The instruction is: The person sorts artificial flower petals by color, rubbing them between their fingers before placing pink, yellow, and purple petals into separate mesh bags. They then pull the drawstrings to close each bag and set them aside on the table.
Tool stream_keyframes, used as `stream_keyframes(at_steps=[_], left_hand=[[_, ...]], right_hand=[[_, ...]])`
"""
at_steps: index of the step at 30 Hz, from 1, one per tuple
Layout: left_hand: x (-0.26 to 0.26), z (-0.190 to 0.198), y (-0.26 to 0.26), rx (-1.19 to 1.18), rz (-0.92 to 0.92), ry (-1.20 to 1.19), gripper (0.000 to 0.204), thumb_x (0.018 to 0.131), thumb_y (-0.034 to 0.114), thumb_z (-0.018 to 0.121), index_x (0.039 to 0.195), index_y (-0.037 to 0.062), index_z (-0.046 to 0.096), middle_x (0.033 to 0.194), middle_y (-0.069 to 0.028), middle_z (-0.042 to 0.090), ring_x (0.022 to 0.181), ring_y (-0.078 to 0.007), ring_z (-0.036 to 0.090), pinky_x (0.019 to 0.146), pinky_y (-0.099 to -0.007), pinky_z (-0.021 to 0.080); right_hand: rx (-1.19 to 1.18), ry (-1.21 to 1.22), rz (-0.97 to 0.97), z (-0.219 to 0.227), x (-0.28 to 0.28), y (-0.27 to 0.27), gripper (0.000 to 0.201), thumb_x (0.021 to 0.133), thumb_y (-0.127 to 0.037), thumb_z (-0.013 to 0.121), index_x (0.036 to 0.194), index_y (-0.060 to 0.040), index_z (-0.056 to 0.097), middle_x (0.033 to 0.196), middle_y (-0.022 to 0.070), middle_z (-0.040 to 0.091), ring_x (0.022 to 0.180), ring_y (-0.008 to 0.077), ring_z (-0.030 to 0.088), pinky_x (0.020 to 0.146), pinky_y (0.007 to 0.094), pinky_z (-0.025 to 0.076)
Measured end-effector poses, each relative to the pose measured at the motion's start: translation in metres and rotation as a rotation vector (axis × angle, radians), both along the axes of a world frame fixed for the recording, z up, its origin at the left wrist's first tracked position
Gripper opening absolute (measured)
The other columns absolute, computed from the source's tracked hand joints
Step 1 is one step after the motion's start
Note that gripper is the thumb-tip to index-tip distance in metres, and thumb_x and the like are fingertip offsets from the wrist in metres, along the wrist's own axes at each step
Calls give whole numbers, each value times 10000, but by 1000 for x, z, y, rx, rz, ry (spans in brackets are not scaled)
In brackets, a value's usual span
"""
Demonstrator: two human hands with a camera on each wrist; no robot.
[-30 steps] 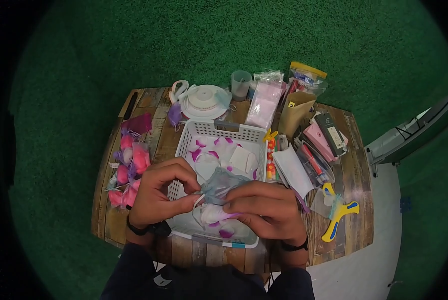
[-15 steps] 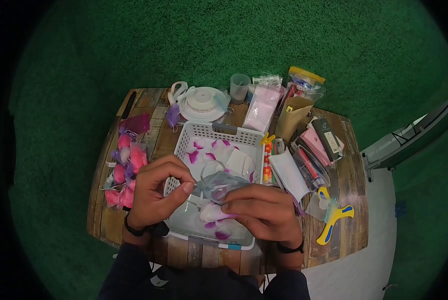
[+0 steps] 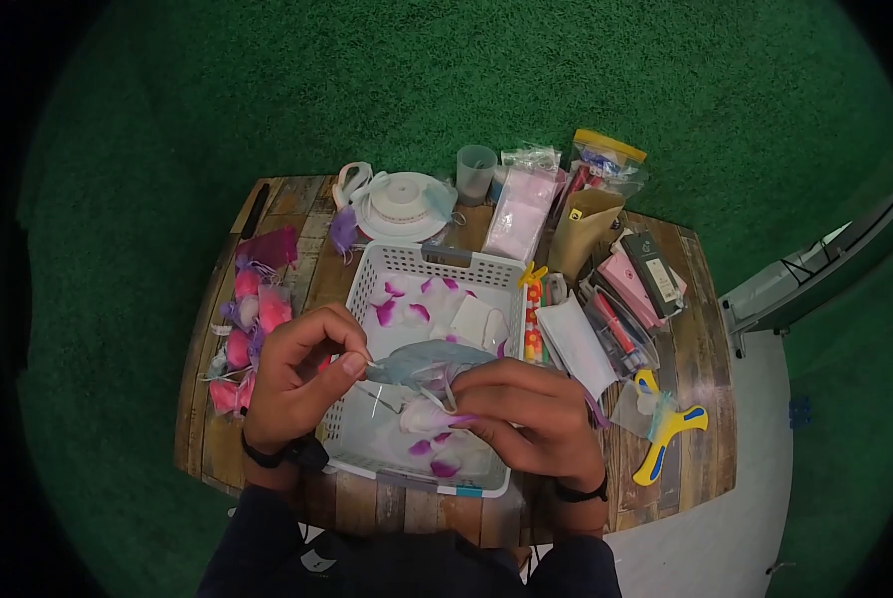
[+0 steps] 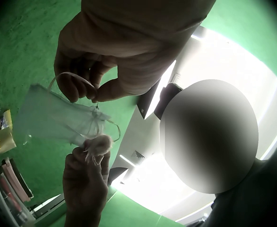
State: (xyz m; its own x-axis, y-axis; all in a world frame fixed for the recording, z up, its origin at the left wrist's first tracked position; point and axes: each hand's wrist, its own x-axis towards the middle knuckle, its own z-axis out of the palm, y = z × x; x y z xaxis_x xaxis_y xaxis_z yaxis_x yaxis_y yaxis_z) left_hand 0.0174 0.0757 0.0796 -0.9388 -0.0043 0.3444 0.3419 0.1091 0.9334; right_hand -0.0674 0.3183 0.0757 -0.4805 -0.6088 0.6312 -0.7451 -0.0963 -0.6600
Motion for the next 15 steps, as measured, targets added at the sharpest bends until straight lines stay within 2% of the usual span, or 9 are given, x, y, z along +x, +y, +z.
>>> stream_keyframes(at_steps=[1,2,3,7,9,13,15], left_hand=[[1,0,1,-1,0,-1,85,910,70,617,909,-7,583,882,-54,559,786,-116,538,733,-257,438],[2,-1,2,116,-30,-69,105,940,93,603,937,-6,571,850,-42,565,765,-105,550,710,-246,455],[3,-1,2,232,-59,-137,126,971,117,589,964,-6,559,819,-30,571,743,-94,561,687,-234,472],[1,-1,-5,360,-100,-173,137,995,142,546,979,7,530,790,-29,553,687,-93,568,633,-235,481],[1,1,-9,445,-124,-179,144,1001,153,523,955,17,514,749,-26,527,613,-97,558,558,-242,464],[3,7,-9,504,-135,-186,141,997,149,524,951,18,509,727,-20,509,562,-90,534,510,-222,424],[4,9,-8,523,-107,-224,136,998,153,521,948,27,507,727,-12,502,525,-64,476,483,-196,372]], right_hand=[[7,-21,24,2,0,1,176,702,1,757,871,10,708,881,150,689,769,257,688,688,319,540],[14,-43,48,3,0,1,194,709,35,759,893,3,702,913,140,686,804,269,690,704,320,540],[14,-43,47,3,0,3,194,709,35,759,893,3,702,913,140,686,804,269,690,704,320,540],[-4,-104,52,3,-1,10,180,713,11,769,884,8,713,894,138,687,794,257,685,704,315,537],[-20,-118,44,3,-1,11,175,716,-1,773,881,9,717,887,137,687,790,253,683,703,314,535],[-32,-115,32,5,-2,11,170,721,-10,775,882,6,724,878,133,689,785,251,680,694,309,532],[-31,-115,40,5,-2,12,172,722,-8,774,886,6,725,878,132,689,785,251,680,693,308,531]])
